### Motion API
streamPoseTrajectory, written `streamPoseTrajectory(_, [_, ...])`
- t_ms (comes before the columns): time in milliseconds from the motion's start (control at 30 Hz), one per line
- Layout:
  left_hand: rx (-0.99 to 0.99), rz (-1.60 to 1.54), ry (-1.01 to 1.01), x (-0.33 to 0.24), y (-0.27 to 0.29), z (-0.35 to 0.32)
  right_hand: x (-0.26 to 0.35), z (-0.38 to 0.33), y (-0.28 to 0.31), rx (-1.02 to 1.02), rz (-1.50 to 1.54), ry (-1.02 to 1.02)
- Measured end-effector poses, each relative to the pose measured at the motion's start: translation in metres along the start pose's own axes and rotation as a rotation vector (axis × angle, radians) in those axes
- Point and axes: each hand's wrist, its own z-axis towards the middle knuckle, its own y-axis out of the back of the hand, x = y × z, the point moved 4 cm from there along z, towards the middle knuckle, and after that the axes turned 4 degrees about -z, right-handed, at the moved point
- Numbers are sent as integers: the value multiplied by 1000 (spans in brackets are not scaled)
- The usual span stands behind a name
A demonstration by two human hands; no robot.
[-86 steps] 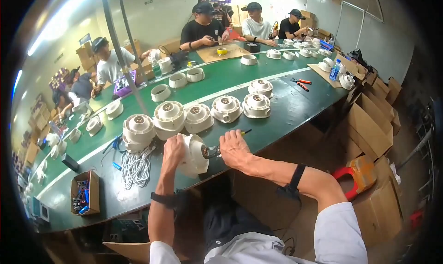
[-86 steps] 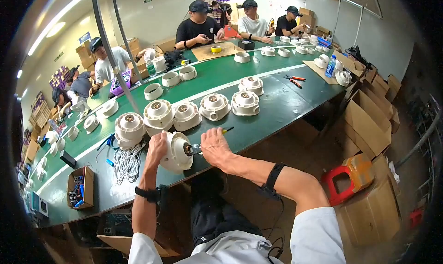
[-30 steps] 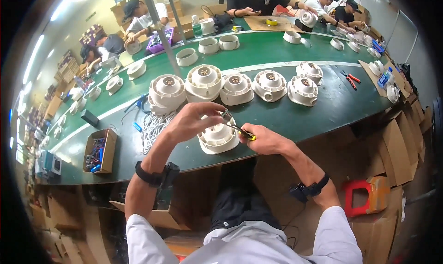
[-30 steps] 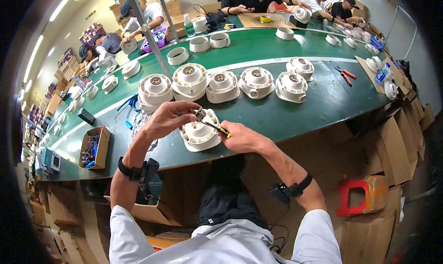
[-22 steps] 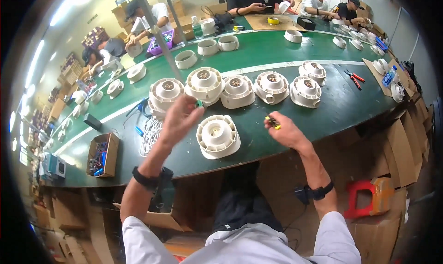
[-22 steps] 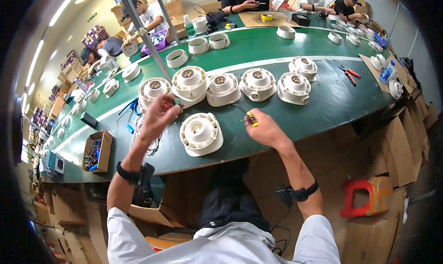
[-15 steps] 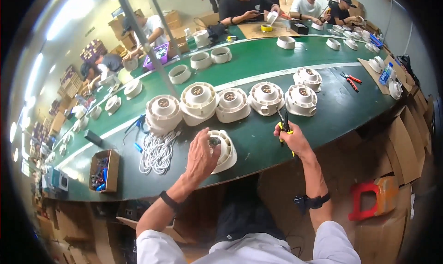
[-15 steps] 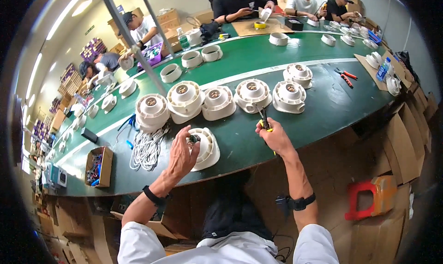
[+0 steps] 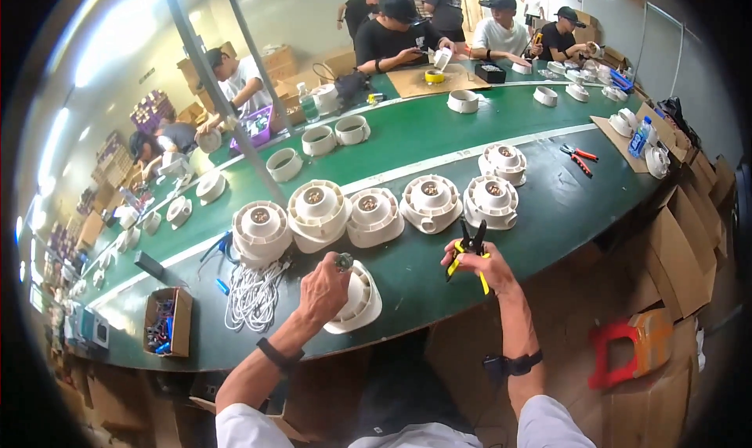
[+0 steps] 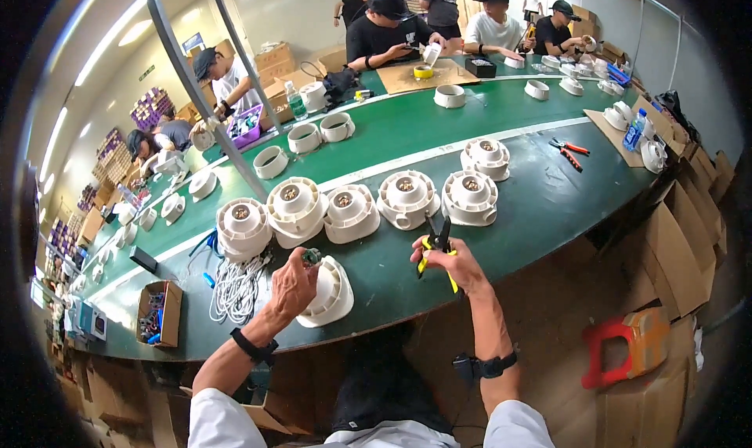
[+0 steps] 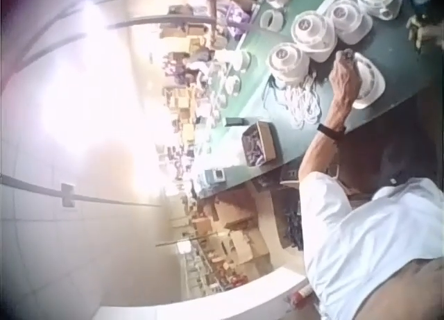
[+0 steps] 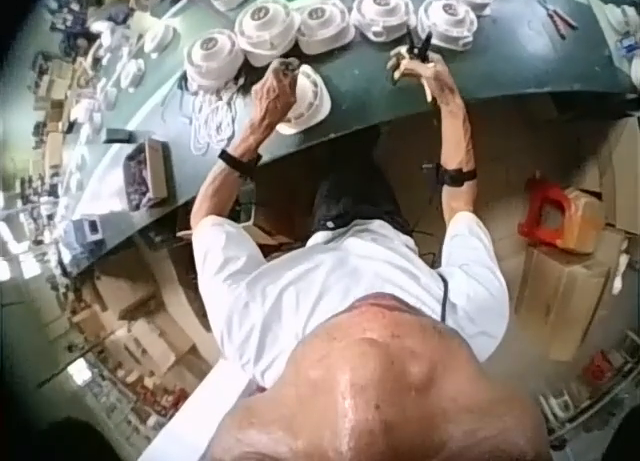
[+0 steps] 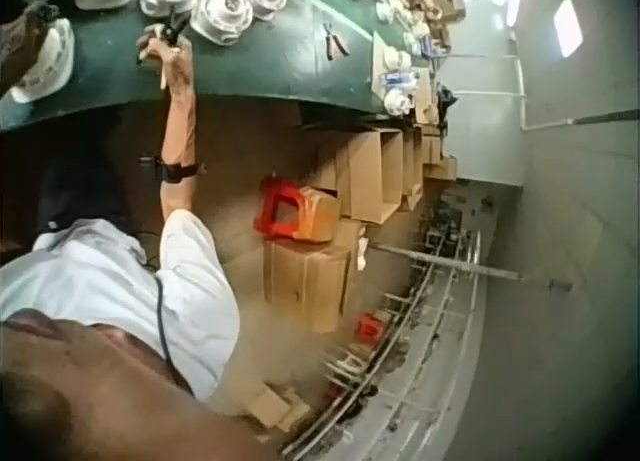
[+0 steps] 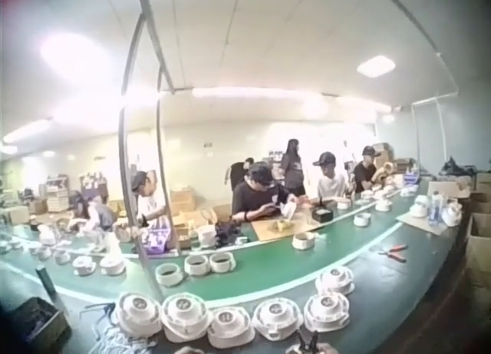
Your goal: Assembling plastic housings for smoke detectors or alarms using tools at a factory workbench.
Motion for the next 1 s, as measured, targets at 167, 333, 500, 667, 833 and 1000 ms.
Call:
streamPoseTrajectory(167, [-131, -48, 157, 16, 7, -4, -42, 2, 20, -10, 358, 121])
streamPoseTrajectory(333, [32, -152, 187, -17, 34, -48, -50, 3, 14, 14, 474, 149])
streamPoseTrajectory(500, [306, -138, 72, -32, 17, -52, -51, 0, 19, 7, 465, 148])
streamPoseTrajectory(667, [445, -105, 92, -40, 16, -44, -52, 1, 20, 23, 479, 158])
streamPoseTrajectory(833, [367, -108, 23, -47, 4, -68, -56, 5, 21, 25, 433, 172])
streamPoseTrajectory(1000, [155, 124, 432, -55, -11, -86, -57, 6, 21, 35, 476, 163])
